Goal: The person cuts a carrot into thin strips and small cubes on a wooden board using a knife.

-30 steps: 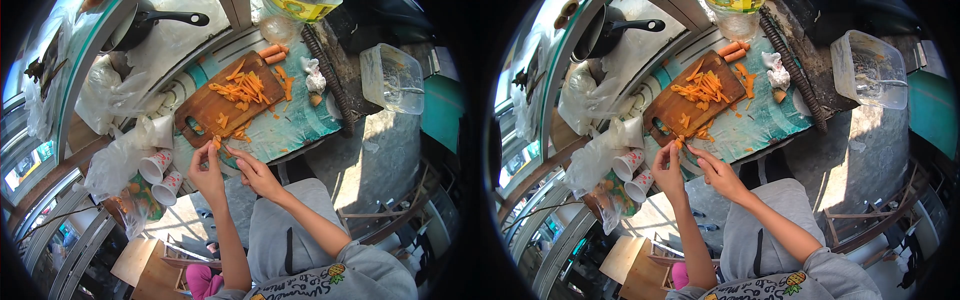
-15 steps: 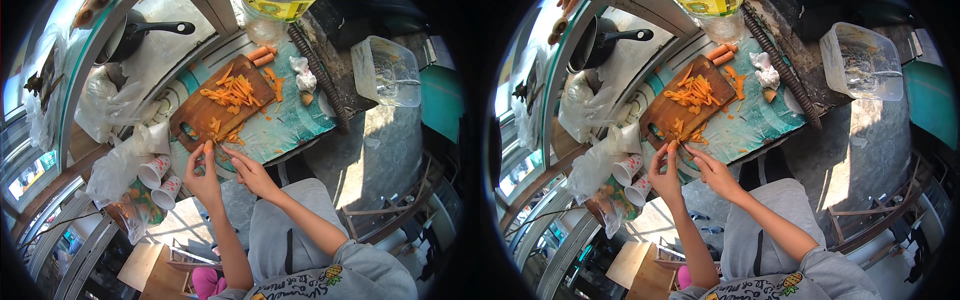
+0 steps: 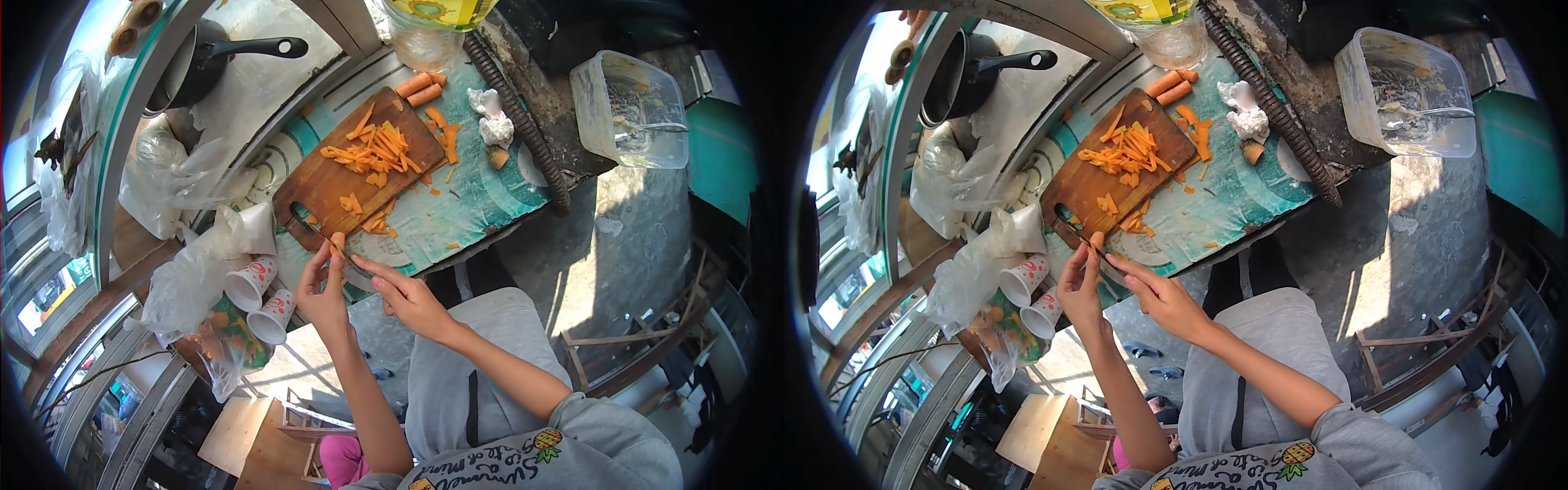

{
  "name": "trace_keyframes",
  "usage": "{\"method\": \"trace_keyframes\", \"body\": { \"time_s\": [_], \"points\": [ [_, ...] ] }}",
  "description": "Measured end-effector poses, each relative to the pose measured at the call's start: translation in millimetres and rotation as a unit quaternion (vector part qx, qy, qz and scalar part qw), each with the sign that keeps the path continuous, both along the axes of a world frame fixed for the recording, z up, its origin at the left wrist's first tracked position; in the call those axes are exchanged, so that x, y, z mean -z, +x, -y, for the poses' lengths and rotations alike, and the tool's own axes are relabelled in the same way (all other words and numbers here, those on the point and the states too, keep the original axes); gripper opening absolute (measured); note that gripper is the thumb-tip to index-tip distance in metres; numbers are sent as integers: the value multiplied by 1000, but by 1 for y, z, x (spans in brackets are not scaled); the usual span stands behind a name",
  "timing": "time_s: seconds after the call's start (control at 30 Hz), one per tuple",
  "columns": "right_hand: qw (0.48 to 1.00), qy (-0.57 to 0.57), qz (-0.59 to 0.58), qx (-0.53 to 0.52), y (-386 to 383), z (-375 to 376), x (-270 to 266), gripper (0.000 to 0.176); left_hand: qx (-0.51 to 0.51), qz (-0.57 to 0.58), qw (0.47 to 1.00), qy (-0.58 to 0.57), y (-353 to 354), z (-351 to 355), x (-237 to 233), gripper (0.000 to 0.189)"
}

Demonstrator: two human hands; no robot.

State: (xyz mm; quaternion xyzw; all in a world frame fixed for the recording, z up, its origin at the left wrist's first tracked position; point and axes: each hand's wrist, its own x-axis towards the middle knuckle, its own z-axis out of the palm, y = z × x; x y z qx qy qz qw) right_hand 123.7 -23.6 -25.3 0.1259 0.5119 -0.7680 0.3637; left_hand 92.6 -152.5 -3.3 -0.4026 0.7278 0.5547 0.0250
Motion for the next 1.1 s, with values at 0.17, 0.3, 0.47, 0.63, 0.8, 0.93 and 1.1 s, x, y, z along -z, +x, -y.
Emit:
{"method": "trace_keyframes", "body": {
  "time_s": [0.17, 0.3, 0.47, 0.63, 0.8, 0.93, 1.1],
  "points": [
    [996, 59, -63, -1, -1, 3, 0, 43, -4, 1, 1000, 8, 2, 4, 3, 31],
    [997, 60, -58, -1, -3, 7, 9, 43, -6, 0, 1000, 16, 2, 3, 2, 32],
    [996, 78, -10, 30, -4, 12, 15, 40, -11, 25, 1000, 11, 1, 3, 1, 34],
    [999, 19, 11, 26, 5, 11, 8, 40, -27, 49, 998, 16, -4, 2, -5, 34],
    [995, 80, -39, 49, 4, 22, 20, 42, -38, 57, 997, 21, -6, 0, -6, 33],
    [997, 63, 2, 33, 3, 21, 13, 42, -56, 45, 996, 43, -6, 1, -6, 34],
    [998, 7, 51, 22, 9, 24, 10, 42, -25, 34, 998, 35, 3, 8, 4, 37]
  ]
}}
